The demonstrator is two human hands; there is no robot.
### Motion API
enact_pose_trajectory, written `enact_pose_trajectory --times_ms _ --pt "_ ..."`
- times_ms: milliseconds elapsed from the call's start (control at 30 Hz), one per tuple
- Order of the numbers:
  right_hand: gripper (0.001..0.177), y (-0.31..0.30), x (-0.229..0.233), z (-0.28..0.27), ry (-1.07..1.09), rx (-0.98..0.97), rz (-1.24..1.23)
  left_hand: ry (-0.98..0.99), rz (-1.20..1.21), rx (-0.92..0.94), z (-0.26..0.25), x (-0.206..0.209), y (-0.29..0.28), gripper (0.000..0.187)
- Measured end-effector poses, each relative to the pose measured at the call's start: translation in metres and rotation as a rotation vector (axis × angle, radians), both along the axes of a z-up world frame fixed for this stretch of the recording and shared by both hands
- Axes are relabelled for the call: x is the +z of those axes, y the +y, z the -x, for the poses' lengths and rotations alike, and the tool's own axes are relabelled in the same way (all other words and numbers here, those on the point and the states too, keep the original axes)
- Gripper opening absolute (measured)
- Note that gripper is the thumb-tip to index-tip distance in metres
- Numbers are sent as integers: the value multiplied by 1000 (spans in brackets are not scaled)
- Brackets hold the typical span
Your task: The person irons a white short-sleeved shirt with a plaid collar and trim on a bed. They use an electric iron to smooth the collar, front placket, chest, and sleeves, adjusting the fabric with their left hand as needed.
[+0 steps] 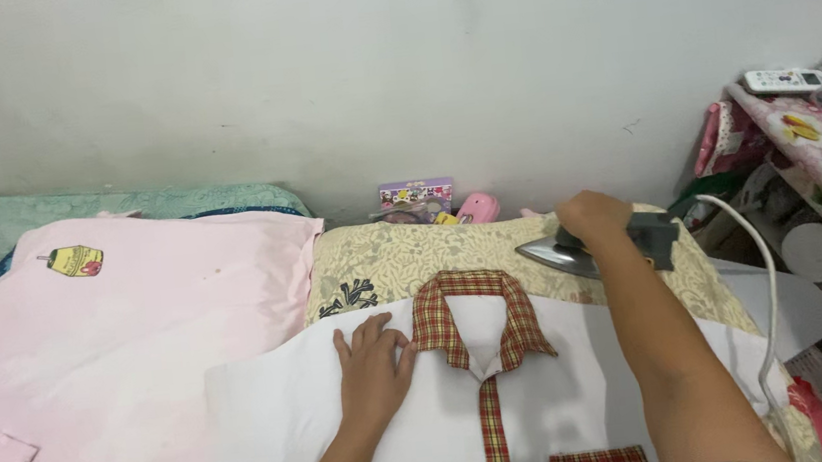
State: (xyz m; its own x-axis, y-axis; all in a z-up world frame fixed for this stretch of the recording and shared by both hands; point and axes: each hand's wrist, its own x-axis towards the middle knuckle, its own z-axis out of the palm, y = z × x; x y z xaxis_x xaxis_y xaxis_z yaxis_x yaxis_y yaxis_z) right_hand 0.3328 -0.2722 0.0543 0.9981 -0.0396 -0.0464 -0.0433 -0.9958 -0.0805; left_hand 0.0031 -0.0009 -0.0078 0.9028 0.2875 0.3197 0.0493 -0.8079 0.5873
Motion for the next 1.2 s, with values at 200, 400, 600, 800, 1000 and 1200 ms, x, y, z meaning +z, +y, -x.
enact_pose_trajectory --times_ms 200,400,600,800,1000,1200 --pt "49 -57 -8 -5 -4 -140 25 2 10 19 0 0 -1 18" --pt "51 -95 -11 -13 21 -298 -41 56 -23 17 0 3 -1 18" --pt "55 -93 -15 -17 34 -392 -131 24 -34 29 -2 1 -2 19" --pt "38 -76 -22 23 -459 60 -70 -7 -73 45 -3 -9 1 17" --pt "29 -59 -41 103 -119 520 -155 -180 -140 43 -12 -15 12 33" --pt "46 -92 -48 135 150 365 9 192 -295 122 -37 -15 52 37"
